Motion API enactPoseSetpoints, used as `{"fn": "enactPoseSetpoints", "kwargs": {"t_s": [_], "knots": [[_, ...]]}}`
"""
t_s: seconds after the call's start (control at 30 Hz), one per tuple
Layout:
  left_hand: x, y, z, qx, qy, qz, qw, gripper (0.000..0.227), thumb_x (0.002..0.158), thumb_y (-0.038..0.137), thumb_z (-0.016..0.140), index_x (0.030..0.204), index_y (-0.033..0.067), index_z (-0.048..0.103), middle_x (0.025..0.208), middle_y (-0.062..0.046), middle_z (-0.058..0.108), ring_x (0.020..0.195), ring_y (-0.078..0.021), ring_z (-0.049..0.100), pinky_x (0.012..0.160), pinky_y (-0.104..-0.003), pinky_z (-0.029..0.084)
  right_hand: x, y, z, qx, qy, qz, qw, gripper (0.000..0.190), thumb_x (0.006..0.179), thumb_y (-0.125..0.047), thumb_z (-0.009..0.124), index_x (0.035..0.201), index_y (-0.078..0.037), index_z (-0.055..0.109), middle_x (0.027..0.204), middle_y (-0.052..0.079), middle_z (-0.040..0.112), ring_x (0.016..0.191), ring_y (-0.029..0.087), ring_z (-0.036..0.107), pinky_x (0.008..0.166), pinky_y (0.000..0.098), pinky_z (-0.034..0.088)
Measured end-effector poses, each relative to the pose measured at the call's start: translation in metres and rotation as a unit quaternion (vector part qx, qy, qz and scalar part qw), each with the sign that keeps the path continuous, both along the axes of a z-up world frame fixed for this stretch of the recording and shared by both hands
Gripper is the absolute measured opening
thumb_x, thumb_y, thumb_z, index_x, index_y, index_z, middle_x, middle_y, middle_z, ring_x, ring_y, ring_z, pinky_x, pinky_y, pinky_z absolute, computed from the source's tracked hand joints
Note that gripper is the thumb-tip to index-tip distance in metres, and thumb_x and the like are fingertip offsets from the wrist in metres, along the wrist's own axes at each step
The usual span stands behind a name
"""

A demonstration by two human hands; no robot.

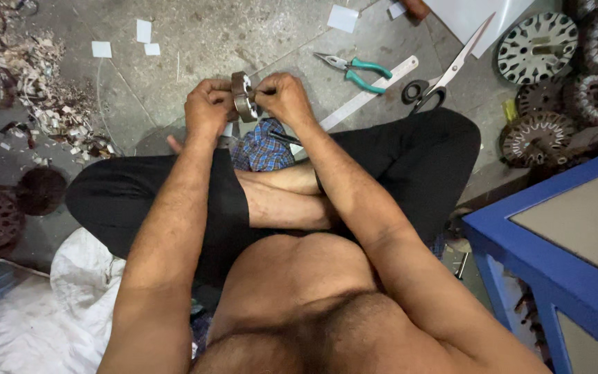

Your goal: The person sits on the floor and assembles small electrical components by inserting white rectangular pieces into slots on a circular metal part. They repeatedly pick up pieces from the floor, insert them into the component, and occasionally inspect the assembly.

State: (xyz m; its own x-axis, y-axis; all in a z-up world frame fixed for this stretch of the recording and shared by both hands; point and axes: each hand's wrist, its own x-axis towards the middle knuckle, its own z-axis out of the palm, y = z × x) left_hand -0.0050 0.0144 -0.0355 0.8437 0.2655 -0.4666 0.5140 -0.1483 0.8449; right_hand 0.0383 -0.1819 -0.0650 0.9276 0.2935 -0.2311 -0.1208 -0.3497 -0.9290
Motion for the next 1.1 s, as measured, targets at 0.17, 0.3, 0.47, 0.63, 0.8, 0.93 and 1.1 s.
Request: {"fn": "enactPoseSetpoints", "kwargs": {"t_s": [0.17,0.3,0.47,0.63,0.8,0.93,1.1], "knots": [[0.003,-0.001,-0.001,0.061,-0.022,-0.027,0.998,0.026,0.085,-0.005,0.072,0.111,0.0017,0.072,0.09,-0.006,0.079,0.077,-0.0113,0.072,0.065,-0.025,0.058,0.004,0.002,0.0,0.029,0.039,-0.002,0.999,0.009,0.077,-0.006,0.08,0.083,0.0,0.079,0.068,0.009,0.073,0.055,0.013,0.07,0.047,0.0292,0.056],[0.006,-0.001,-0.009,-0.002,-0.003,0.007,1.0,0.03,0.084,-0.006,0.074,0.112,0.0008,0.066,0.088,-0.006,0.076,0.076,-0.0122,0.07,0.064,-0.026,0.057,0.009,0.002,0.006,0.079,0.162,-0.014,0.983,0.008,0.081,-0.003,0.078,0.086,0.004,0.077,0.071,0.011,0.075,0.056,0.016,0.074,0.047,0.0292,0.061],[0.008,0.002,-0.014,0.009,-0.011,-0.012,1.0,0.037,0.085,-0.011,0.065,0.12,0.001,0.062,0.093,-0.006,0.076,0.08,-0.0126,0.072,0.067,-0.026,0.059,0.018,0.003,0.019,0.071,0.247,-0.017,0.966,0.013,0.081,-0.004,0.08,0.087,0.006,0.075,0.072,0.015,0.075,0.058,0.019,0.077,0.049,0.031,0.064],[0.011,0.0,-0.01,0.008,0.007,-0.02,1.0,0.037,0.085,-0.012,0.064,0.12,0.0008,0.061,0.095,-0.008,0.076,0.08,-0.014,0.072,0.067,-0.027,0.06,0.025,-0.001,0.032,0.044,0.249,-0.002,0.968,0.012,0.08,-0.004,0.082,0.088,0.004,0.077,0.071,0.014,0.075,0.058,0.02,0.077,0.049,0.0301,0.063],[0.01,0.002,-0.011,0.008,-0.015,-0.031,0.999,0.039,0.086,-0.009,0.07,0.122,0.0008,0.059,0.096,-0.008,0.076,0.084,-0.0133,0.073,0.071,-0.025,0.059,0.018,0.0,0.029,0.026,0.234,0.0,0.972,0.004,0.081,0.0,0.075,0.084,0.001,0.077,0.071,0.011,0.076,0.056,0.017,0.075,0.047,0.0302,0.061],[0.009,0.004,-0.015,0.043,-0.035,-0.054,0.997,0.039,0.087,-0.008,0.069,0.124,0.0004,0.062,0.097,-0.008,0.077,0.085,-0.0124,0.072,0.07,-0.025,0.057,0.008,-0.004,0.016,0.082,0.178,0.003,0.981,0.009,0.079,0.004,0.074,0.087,0.0,0.074,0.074,0.01,0.075,0.056,0.015,0.073,0.047,0.0305,0.061],[0.009,0.003,-0.017,0.057,-0.044,-0.078,0.994,0.033,0.085,-0.006,0.068,0.116,0.0015,0.067,0.091,-0.007,0.078,0.078,-0.0113,0.072,0.066,-0.024,0.056,-0.009,-0.011,0.007,0.112,0.024,0.022,0.993,0.01,0.082,0.003,0.073,0.093,0.002,0.075,0.08,0.011,0.076,0.066,0.014,0.076,0.057,0.0295,0.063]]}}
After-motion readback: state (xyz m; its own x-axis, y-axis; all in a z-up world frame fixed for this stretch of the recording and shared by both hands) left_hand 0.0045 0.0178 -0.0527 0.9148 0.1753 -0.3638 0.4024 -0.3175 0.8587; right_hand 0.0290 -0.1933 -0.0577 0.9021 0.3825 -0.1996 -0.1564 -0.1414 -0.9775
